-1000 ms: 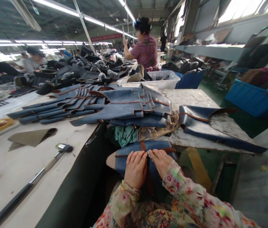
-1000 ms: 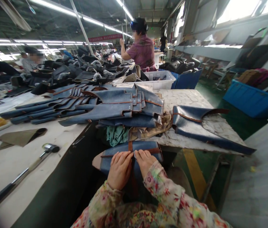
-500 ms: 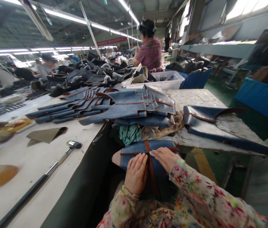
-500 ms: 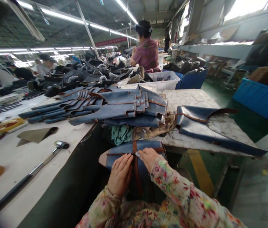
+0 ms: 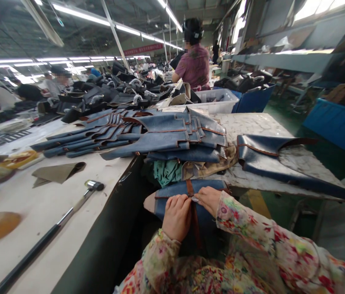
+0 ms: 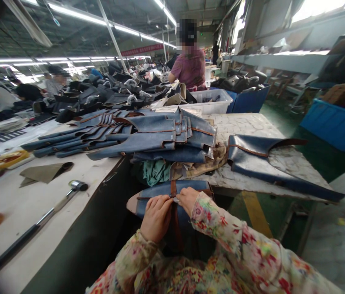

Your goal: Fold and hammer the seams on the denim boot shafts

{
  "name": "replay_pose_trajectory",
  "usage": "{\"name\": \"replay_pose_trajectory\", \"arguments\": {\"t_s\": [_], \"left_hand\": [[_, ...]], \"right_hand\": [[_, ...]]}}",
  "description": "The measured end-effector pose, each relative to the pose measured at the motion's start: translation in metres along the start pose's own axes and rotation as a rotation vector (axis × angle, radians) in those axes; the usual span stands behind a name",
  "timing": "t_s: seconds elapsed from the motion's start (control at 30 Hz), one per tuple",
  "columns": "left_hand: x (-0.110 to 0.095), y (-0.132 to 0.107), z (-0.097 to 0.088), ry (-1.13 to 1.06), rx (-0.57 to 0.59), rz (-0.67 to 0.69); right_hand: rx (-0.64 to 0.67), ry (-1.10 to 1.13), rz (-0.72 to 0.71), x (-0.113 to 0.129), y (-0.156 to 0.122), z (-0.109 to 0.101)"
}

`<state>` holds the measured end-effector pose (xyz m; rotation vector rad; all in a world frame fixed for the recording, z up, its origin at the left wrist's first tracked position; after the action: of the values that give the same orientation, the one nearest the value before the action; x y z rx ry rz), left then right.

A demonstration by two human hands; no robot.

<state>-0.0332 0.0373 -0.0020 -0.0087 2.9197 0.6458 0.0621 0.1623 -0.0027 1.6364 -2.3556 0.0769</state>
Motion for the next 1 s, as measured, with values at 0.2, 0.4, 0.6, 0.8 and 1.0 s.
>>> {"name": "replay_pose_trajectory", "arguments": {"t_s": [0.2,0.4,0.6,0.8,1.0], "left_hand": [[0.002,-0.004,0.006,-0.003,-0.027,0.028],[0.005,-0.003,0.009,-0.047,-0.048,0.014],[0.006,0.001,0.007,-0.072,-0.03,-0.011],[0.007,-0.002,0.007,-0.078,-0.044,0.001],[0.015,-0.018,-0.004,0.01,-0.08,-0.016]], "right_hand": [[-0.035,-0.012,0.076,0.007,-0.004,-0.001],[0.088,-0.13,0.149,0.019,0.002,-0.003],[0.115,-0.233,0.215,0.029,0.009,-0.003],[0.042,-0.229,0.128,0.021,0.013,0.007],[-0.156,-0.039,0.001,0.0,0.006,0.004]]}}
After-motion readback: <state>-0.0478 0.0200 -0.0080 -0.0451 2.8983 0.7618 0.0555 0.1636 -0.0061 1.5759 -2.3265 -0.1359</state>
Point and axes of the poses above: each hand's wrist, its own y-axis towards the middle knuckle, its own z-axis out of the palm, x = y × z, the point moved 2 cm from there along y, towards the middle knuckle, and after that the axes turned 9 degrees about z, right-handed, at the moved point
